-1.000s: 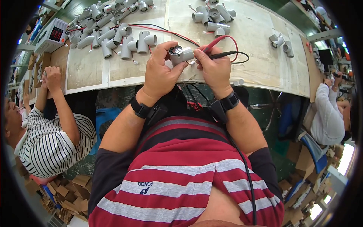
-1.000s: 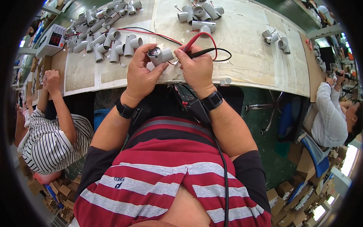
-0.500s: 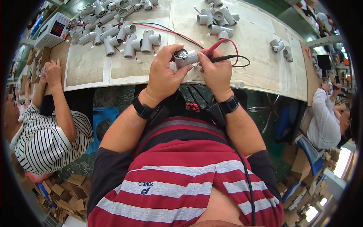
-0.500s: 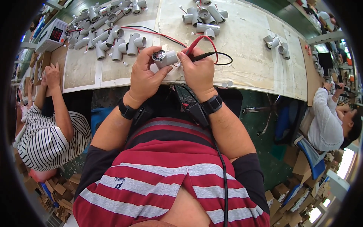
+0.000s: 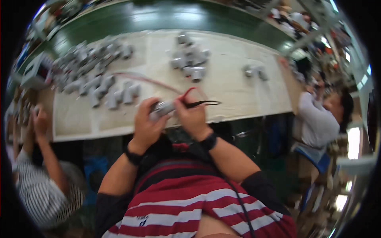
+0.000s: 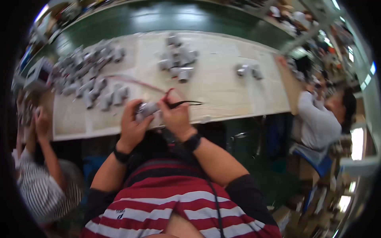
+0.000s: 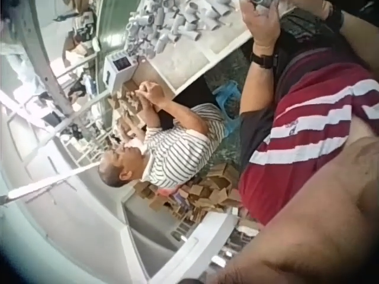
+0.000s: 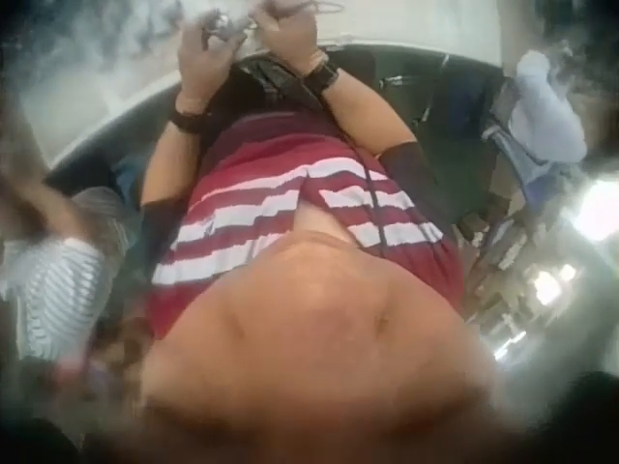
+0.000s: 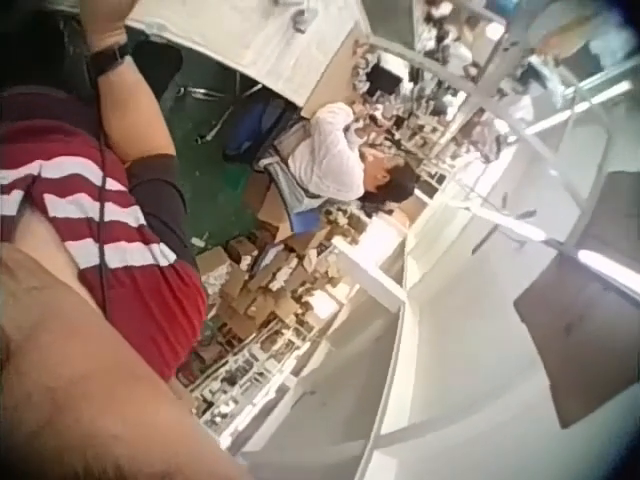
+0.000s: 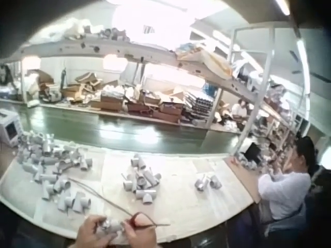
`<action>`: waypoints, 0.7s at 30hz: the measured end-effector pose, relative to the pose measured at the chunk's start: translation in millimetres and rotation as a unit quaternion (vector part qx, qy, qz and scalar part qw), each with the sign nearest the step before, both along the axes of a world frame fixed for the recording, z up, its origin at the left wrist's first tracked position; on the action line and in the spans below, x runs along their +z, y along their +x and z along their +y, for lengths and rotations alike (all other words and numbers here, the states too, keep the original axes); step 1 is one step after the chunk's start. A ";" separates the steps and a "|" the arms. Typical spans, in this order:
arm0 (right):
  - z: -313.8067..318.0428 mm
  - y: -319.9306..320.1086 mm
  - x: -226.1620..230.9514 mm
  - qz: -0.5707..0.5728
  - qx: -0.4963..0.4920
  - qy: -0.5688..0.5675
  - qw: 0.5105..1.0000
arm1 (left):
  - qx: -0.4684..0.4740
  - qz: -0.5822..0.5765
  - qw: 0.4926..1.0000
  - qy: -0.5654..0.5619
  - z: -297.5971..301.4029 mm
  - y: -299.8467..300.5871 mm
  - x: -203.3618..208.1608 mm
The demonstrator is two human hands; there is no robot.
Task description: The person tests plastic pipe fittings by touching a multimeter probe to the internal components of each fitting, setting them aside, and picking up new ones. After testing several fittings, the person reaches over to adjust a power supply unit and later presses a button on a device in their waist pouch.
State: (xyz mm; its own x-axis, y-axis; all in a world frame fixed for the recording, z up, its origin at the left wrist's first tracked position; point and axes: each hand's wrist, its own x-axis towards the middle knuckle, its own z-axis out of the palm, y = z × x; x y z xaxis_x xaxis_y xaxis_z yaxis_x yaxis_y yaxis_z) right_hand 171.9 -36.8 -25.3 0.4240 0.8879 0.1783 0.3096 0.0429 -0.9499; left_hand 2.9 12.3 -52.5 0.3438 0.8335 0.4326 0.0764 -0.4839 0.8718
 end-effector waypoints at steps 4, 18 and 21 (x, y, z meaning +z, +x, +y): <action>-6.1 12.9 -16.0 0.008 -0.001 0.005 1.000 | -0.035 -0.030 0.999 0.029 1.8 7.3 8.0; -1.4 2.3 -9.6 0.042 0.003 0.006 0.999 | -0.024 -0.049 0.998 0.026 4.4 -1.5 16.6; -1.4 1.0 -9.0 0.034 0.001 0.010 0.999 | -0.025 -0.045 0.998 0.026 4.7 -1.8 16.4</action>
